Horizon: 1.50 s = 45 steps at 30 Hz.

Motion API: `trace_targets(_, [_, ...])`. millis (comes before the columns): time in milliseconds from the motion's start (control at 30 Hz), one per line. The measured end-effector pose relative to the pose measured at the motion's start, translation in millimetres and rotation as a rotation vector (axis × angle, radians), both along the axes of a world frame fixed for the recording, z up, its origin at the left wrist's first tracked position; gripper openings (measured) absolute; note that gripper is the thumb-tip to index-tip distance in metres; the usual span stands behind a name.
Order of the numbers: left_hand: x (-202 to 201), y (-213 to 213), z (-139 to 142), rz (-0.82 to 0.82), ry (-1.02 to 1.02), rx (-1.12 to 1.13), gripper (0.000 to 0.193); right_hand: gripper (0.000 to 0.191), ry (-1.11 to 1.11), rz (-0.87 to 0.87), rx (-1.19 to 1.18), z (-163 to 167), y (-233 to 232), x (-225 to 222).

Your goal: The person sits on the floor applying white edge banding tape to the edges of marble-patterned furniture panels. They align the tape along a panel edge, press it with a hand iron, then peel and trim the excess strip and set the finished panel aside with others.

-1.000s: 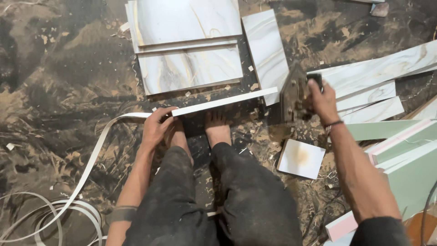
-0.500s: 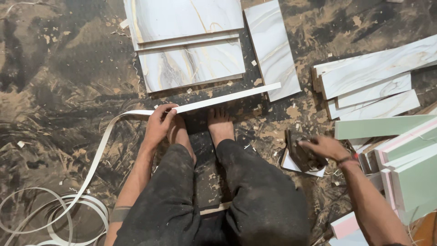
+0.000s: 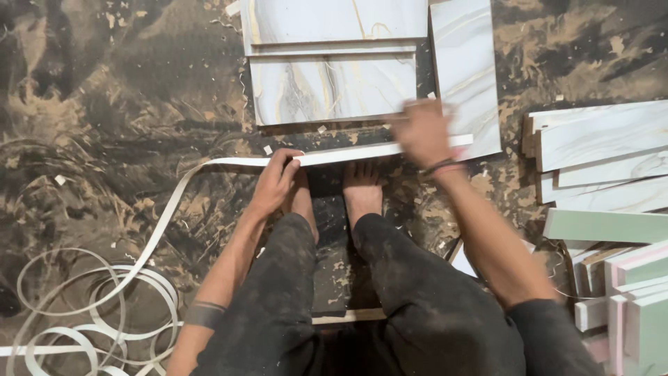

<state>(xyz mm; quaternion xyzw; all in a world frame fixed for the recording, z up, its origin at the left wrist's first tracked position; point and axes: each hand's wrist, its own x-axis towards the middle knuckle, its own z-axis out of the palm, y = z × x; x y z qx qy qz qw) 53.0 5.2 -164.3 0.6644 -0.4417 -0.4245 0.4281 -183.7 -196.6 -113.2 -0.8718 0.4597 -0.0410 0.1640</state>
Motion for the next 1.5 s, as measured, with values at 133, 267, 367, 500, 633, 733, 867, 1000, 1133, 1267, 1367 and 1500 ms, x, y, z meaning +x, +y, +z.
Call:
trace_targets(133, [-3.4, -4.0, 3.5, -0.048, -0.041, 0.009, 0.025, 0.067, -0.066, 0.175, -0.119, -16.0, 50.8, 89.4])
trace_targets(267, [-1.7, -5.5, 18.9, -0.037, -0.122, 0.154, 0.030, 0.064, -0.112, 0.160, 0.256, -5.9, 48.4, 96.4])
trace_targets(367, [-0.5, -2.4, 35.3, -0.073, -0.463, 0.261, 0.037, 0.050, -0.074, 0.060, 0.401, 7.4, 33.4, 59.2])
trace_targets(500, [-33.7, -35.4, 29.7, -0.372, -0.813, -0.018, 0.029, 0.033, -0.165, 0.093, 0.030, 4.6, 21.5, 3.3])
trace_targets(633, [-69.8, -71.7, -0.8, -0.457, -0.964, -0.482, 0.067, 0.028, -0.114, 0.160, -0.134, -20.4, 29.6, -5.0])
trace_targets(733, [-50.4, -59.3, -14.9, -0.398, -1.110, -0.418, 0.067, 0.029, -0.091, 0.192, -0.133, -27.9, 32.9, 1.9])
trace_targets(867, [-22.2, -31.1, -20.5, -0.321, -1.254, -0.303, 0.059, 0.039, 0.163, 0.200, 0.043, -18.8, 20.4, 2.1])
trace_targets(1000, [-22.5, -27.8, -18.1, -0.315, -1.092, -0.288, 0.060, 0.054, 0.250, 0.246, 0.271, -2.5, 16.6, 28.9])
trace_targets(1133, [-25.8, -34.7, -19.2, -0.377, -1.020, -0.256, 0.055, 0.064, 0.137, 0.266, 0.221, -4.3, 32.1, 79.1])
trace_targets(1267, [-24.3, -35.4, -18.5, -0.402, -1.050, -0.235, 0.052, 0.063, 0.170, 0.237, 0.174, -12.8, 16.1, 58.5])
trace_targets(1367, [-24.7, -36.0, -15.1, -0.387, -1.069, -0.271, 0.044, 0.055, 0.078, 0.170, 0.047, -11.2, -27.1, -20.8])
trace_targets(1500, [-25.9, -41.1, -12.0, -0.356, -1.050, -0.297, 0.037, 0.052, 0.141, -0.049, -0.076, 4.5, -57.4, -75.1])
